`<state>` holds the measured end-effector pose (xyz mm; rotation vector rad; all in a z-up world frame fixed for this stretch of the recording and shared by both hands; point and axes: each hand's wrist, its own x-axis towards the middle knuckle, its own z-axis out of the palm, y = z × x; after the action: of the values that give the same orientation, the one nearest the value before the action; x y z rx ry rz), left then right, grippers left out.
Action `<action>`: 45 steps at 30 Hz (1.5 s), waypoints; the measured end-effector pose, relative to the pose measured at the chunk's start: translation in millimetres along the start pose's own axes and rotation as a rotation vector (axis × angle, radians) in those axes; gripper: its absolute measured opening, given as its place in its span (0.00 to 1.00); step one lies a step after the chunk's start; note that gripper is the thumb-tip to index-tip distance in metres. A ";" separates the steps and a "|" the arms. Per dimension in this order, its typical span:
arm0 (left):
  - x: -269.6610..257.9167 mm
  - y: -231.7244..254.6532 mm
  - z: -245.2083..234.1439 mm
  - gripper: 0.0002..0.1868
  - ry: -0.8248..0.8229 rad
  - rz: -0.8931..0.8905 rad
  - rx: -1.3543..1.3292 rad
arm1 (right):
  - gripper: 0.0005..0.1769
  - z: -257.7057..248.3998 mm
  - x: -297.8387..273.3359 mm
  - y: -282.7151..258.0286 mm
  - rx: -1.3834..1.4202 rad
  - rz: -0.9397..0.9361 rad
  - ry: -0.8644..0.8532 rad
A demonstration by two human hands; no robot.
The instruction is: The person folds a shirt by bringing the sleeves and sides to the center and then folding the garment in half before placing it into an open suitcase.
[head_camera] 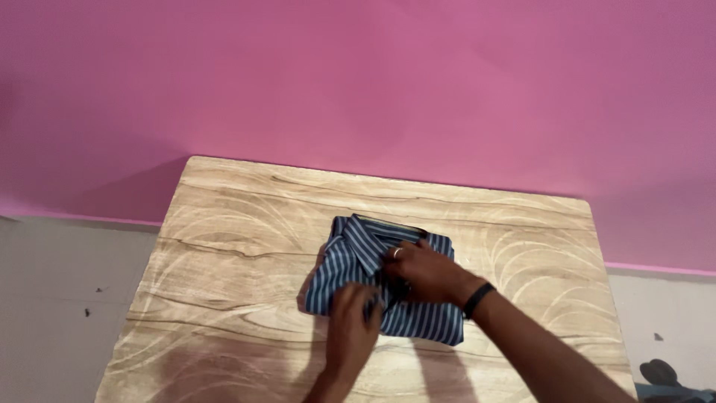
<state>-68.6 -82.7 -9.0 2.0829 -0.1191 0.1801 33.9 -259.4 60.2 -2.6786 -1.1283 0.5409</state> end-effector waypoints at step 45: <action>125.7 -35.2 53.1 0.13 -0.506 0.085 0.471 | 0.36 123.8 -55.1 -98.5 0.353 0.506 0.491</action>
<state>64.9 -112.8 -42.8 2.5557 -0.5133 -0.3025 -115.2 -227.1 -9.0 -2.5505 -0.2005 0.1088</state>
